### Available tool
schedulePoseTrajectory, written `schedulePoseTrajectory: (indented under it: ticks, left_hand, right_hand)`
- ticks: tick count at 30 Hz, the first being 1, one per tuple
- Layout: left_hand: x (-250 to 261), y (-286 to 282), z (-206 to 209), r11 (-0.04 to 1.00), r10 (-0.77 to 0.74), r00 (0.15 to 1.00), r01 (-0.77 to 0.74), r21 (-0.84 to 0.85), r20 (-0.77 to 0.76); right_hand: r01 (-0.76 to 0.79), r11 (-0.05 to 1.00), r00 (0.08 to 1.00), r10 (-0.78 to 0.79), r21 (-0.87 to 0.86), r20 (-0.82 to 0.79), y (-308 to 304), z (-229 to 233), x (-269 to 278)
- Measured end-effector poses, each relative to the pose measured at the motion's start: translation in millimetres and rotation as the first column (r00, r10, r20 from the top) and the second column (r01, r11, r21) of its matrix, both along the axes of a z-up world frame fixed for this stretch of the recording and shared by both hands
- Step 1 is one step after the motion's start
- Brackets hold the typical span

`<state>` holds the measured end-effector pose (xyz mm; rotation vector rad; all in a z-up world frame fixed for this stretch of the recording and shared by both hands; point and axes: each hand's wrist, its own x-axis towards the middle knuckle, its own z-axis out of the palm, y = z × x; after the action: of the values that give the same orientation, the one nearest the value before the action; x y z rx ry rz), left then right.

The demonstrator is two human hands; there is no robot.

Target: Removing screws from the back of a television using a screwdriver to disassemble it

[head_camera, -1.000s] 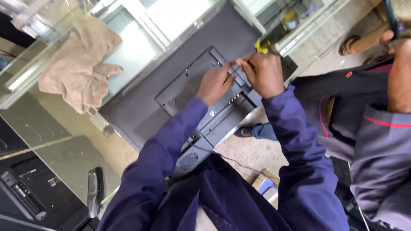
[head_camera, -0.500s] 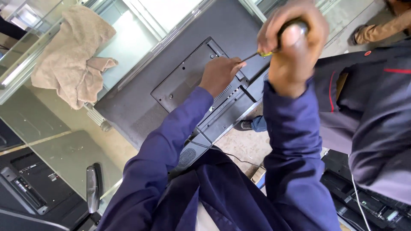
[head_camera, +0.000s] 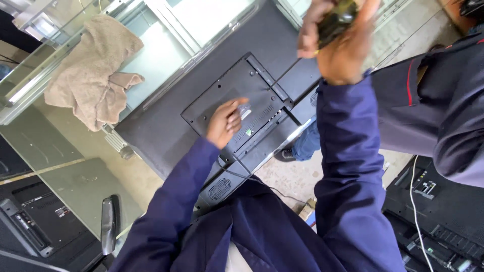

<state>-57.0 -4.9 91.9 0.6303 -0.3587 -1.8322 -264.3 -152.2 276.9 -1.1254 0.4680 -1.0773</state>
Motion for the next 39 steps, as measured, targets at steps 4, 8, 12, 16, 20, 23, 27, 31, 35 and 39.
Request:
schedulePoseTrajectory:
  ticks: [4, 8, 12, 16, 20, 23, 27, 31, 35, 39]
  left_hand:
    - [25, 47, -21, 0.990, 0.101, 0.964, -0.073, 0.122, -0.245]
    - [46, 91, -23, 0.973, 0.219, 0.971, -0.210, 0.092, -0.099]
    - [57, 117, -37, 0.957, 0.290, 0.933, -0.282, 0.070, -0.212]
    - [60, 136, -47, 0.950, 0.308, 0.920, -0.312, 0.024, -0.242]
    - [62, 151, -64, 0.940, 0.331, 0.873, -0.337, 0.048, -0.358]
    - [65, 160, -81, 0.942, 0.328, 0.853, -0.326, 0.076, -0.407]
    - [72, 168, -106, 0.950, 0.312, 0.877, -0.300, 0.091, -0.365]
    - [67, 164, -80, 0.947, 0.321, 0.877, -0.305, 0.102, -0.357]
    - [64, 161, -62, 0.950, 0.311, 0.876, -0.288, 0.118, -0.370]
    - [59, 162, -56, 0.953, 0.297, 0.889, -0.256, 0.160, -0.349]
  right_hand:
    - [0.136, 0.905, 0.919, -0.267, -0.402, -0.289, 6, -38, 15]
    - [-0.168, 0.449, 0.323, -0.816, -0.877, -0.480, 6, -89, -1]
    - [-0.313, 0.507, -0.018, -0.849, -0.803, -0.528, 10, -74, -15]
    - [-0.342, 0.635, 0.096, -0.710, -0.692, -0.698, 18, -46, -12]
    - [-0.164, 0.758, 0.240, -0.590, -0.631, -0.771, 25, -57, -15]
    - [-0.100, 0.717, 0.195, -0.665, -0.689, -0.721, 24, -67, -17]
    - [-0.207, 0.607, -0.011, -0.786, -0.767, -0.619, 18, -88, -23]
    - [-0.223, 0.683, 0.032, -0.708, -0.696, -0.705, 28, -71, -19]
    - [-0.046, 0.739, 0.255, -0.642, -0.672, -0.723, 37, -57, -10]
    - [-0.054, 0.684, 0.277, -0.690, -0.728, -0.669, 30, -79, -15]
